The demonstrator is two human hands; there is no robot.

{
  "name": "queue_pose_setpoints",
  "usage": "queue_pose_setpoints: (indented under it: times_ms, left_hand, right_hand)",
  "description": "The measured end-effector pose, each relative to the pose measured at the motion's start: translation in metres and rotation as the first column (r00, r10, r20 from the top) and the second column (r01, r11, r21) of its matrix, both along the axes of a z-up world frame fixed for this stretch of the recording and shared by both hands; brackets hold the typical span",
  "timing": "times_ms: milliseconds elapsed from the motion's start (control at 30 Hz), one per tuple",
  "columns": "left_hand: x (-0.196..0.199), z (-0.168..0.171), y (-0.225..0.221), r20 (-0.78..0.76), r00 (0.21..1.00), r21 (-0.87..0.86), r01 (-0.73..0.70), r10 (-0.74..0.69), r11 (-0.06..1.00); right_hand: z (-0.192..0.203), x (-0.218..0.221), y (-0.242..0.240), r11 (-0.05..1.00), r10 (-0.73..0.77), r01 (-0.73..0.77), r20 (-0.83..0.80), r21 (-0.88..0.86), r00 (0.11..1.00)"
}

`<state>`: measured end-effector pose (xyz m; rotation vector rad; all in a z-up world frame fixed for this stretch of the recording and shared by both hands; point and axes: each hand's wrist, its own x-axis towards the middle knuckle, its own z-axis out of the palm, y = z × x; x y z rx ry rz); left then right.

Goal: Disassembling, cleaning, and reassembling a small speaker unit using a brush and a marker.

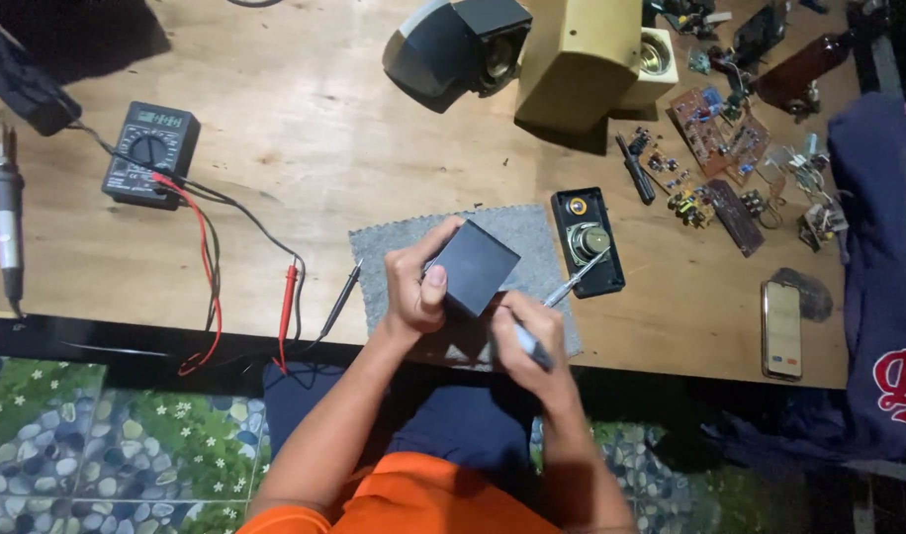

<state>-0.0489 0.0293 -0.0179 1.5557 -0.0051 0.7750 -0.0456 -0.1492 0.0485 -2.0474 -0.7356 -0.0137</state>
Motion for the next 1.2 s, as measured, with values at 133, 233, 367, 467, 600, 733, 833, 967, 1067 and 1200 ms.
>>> queue_pose_setpoints:
  times_ms: [133,233,367,467,600,733,833,967,1067,1200]
  left_hand:
    - [-0.001,0.005,0.0,0.008,1.0,0.007,0.0,0.0,1.0]
    - [-0.002,0.006,-0.001,0.007,1.0,-0.008,-0.001,0.001,1.0]
    - [0.002,0.008,-0.002,0.02,1.0,-0.012,0.01,-0.01,1.0]
    - [-0.001,0.008,-0.002,0.026,1.0,-0.001,0.006,-0.006,1.0]
    - [0.001,0.005,-0.001,0.033,0.999,0.013,-0.008,0.008,1.0]
    - [0.002,0.0,-0.002,0.038,0.999,0.003,0.006,-0.006,1.0]
    - [-0.003,-0.004,0.0,0.092,0.996,0.003,0.004,-0.004,1.0]
    - [-0.014,-0.009,0.001,0.103,0.995,-0.013,0.014,-0.013,1.0]
    - [-0.014,-0.013,0.001,0.129,0.991,-0.026,0.042,-0.038,0.999]
    - [-0.019,-0.003,0.007,0.217,0.973,-0.044,0.088,-0.076,0.995]
  right_hand:
    - [-0.044,0.009,-0.002,0.998,0.054,-0.054,-0.012,-0.042,0.998]
    - [-0.007,0.003,-0.002,0.997,-0.006,0.004,-0.024,-0.072,1.0]
    - [-0.007,0.005,0.005,0.998,-0.021,0.031,-0.175,0.055,0.984]
    - [-0.02,0.001,0.012,1.0,-0.006,0.007,-0.189,0.005,0.982]
    - [-0.006,0.006,-0.003,0.999,-0.029,0.02,-0.247,-0.04,0.969]
    - [0.015,0.004,0.01,0.995,-0.027,0.057,-0.325,0.081,0.945]
    - [-0.002,0.003,0.003,0.998,0.012,0.007,-0.35,0.054,0.937]
    - [0.002,0.005,-0.001,0.998,0.062,-0.062,-0.372,0.012,0.926]
    - [-0.027,0.005,-0.009,0.998,0.06,-0.045,-0.342,0.049,0.938]
    - [-0.024,0.006,-0.009,0.998,0.063,-0.07,-0.373,-0.004,0.926]
